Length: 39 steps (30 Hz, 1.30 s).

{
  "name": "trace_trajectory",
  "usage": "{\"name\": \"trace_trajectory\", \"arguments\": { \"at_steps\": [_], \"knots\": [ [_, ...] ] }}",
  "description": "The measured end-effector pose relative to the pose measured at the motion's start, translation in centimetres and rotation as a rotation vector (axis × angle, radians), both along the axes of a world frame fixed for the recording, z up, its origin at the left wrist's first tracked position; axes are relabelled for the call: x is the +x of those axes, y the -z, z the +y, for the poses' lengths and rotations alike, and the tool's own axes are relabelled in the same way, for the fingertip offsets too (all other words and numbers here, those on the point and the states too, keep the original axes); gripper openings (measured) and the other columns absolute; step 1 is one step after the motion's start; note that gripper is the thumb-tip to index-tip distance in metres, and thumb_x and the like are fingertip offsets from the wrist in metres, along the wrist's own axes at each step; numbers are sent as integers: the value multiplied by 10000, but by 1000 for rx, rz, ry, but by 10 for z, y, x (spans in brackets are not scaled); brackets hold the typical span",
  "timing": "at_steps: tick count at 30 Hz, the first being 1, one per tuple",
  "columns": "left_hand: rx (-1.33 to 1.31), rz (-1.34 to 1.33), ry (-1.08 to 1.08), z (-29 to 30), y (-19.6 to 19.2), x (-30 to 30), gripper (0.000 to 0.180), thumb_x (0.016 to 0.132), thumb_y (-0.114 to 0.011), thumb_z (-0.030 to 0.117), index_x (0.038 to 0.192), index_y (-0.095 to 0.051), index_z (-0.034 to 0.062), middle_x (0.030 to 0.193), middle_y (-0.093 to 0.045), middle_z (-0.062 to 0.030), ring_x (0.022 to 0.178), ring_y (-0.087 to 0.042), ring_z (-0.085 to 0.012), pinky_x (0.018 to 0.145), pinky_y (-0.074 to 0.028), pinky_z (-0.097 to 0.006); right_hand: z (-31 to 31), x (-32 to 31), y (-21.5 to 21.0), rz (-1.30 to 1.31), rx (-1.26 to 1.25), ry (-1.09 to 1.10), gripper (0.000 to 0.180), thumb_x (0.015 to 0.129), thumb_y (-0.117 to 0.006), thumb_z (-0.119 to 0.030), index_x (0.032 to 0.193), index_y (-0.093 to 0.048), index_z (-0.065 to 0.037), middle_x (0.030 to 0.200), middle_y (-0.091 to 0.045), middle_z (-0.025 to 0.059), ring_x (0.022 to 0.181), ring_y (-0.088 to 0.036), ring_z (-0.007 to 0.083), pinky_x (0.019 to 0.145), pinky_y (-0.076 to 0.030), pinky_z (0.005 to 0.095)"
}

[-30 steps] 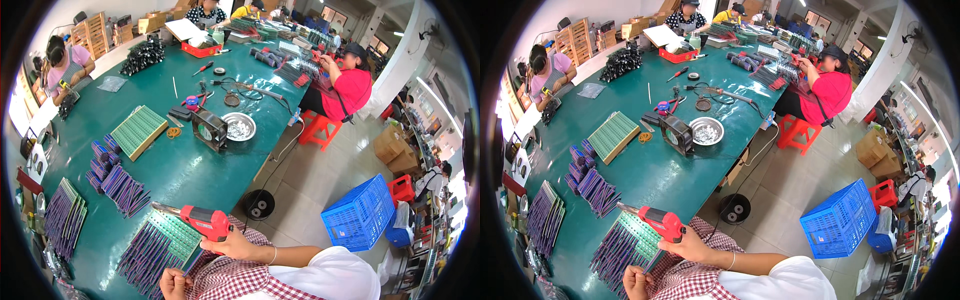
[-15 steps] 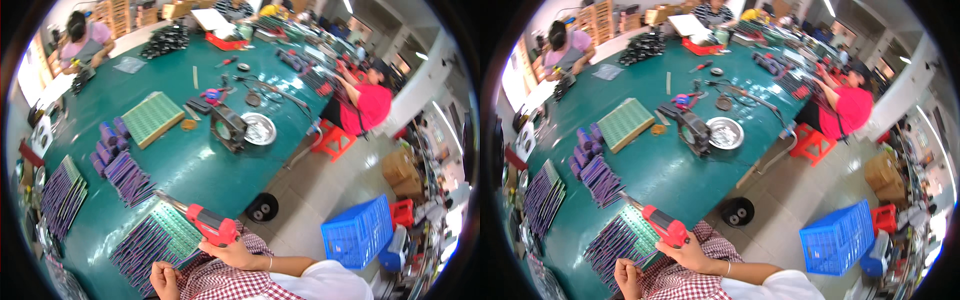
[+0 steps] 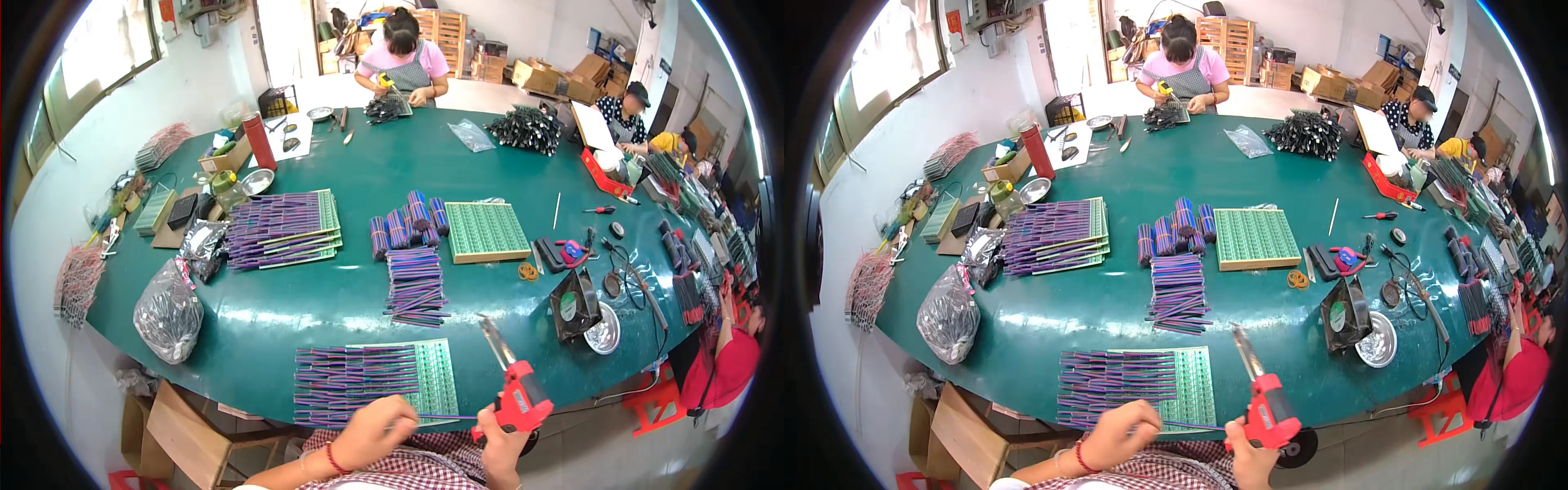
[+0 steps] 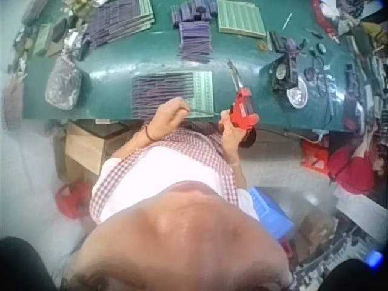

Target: The person assembles electronic components by inserting wires into a circuit board, then uses a heat gun to secure the connections.

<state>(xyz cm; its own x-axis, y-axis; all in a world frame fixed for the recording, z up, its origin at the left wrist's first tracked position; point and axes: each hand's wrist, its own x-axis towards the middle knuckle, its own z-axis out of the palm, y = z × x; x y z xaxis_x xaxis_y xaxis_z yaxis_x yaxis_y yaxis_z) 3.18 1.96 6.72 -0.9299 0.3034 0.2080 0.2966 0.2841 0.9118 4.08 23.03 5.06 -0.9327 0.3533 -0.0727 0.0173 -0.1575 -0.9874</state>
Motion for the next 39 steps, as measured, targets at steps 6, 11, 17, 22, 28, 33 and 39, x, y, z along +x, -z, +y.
{"name": "trace_trajectory", "arguments": {
  "at_steps": [6, 11, 17, 22, 28, 33, 39],
  "knots": [
    [-390, 407, 9, 36, -23, -21, 247, 762, -680, 151, 954, -554, 61, 913, -573, -74, 887, -567, -258, 787, -424, -363, -12, 5, 8, -1, 89, -144, 186, 842, -634, -18, 994, -529, 5, 730, -576, 27, 595, -540, 88, 524, -435, 230],
    [-157, 244, 124, 40, 10, -19, 150, 798, -624, 83, 896, -517, 46, 829, -523, -90, 779, -577, -284, 666, -471, -362, -11, 2, 16, -25, 128, -153, 131, 826, -632, -1, 924, -545, -1, 714, -577, 38, 569, -546, 100, 496, -435, 233],
    [-92, 322, 119, 36, 16, -15, 130, 826, -622, 78, 904, -522, 46, 844, -518, -86, 733, -588, -264, 598, -491, -346, -24, -8, -7, -25, -119, -72, 369, 770, -606, 41, 1103, -453, -7, 707, -537, 56, 505, -516, 123, 472, -440, 236],
    [-51, 410, 95, 32, 18, -5, 126, 813, -618, 51, 913, -542, 38, 848, -522, -72, 726, -596, -244, 591, -496, -327, -33, 5, -33, -84, -207, -151, 431, 820, -543, 92, 1193, -403, -73, 854, -481, 34, 605, -477, 107, 525, -432, 222],
    [-28, 437, 110, 35, 17, 5, 164, 758, -634, 34, 901, -554, 40, 829, -525, -75, 711, -587, -252, 589, -494, -335, -15, 15, -8, -136, -292, -262, 487, 844, -539, 65, 1270, -365, -94, 933, -479, 52, 673, -495, 113, 547, -447, 234],
    [-160, 455, -78, 5, 21, -16, 194, 702, -641, -1, 880, -579, 46, 777, -542, -87, 725, -585, -268, 616, -495, -347, -8, -8, -22, 28, -263, -81, 326, 802, -571, -21, 1101, -442, -10, 666, -468, 58, 483, -444, 123, 453, -413, 265],
    [-244, 418, -152, -7, 38, -45, 151, 720, -683, -28, 838, -596, 8, 812, -569, -103, 718, -586, -258, 620, -492, -333, 28, -7, -6, 122, -195, -91, 357, 925, -561, -214, 1178, -437, 5, 752, -541, 96, 591, -514, 134, 557, -453, 260]
  ]
}}
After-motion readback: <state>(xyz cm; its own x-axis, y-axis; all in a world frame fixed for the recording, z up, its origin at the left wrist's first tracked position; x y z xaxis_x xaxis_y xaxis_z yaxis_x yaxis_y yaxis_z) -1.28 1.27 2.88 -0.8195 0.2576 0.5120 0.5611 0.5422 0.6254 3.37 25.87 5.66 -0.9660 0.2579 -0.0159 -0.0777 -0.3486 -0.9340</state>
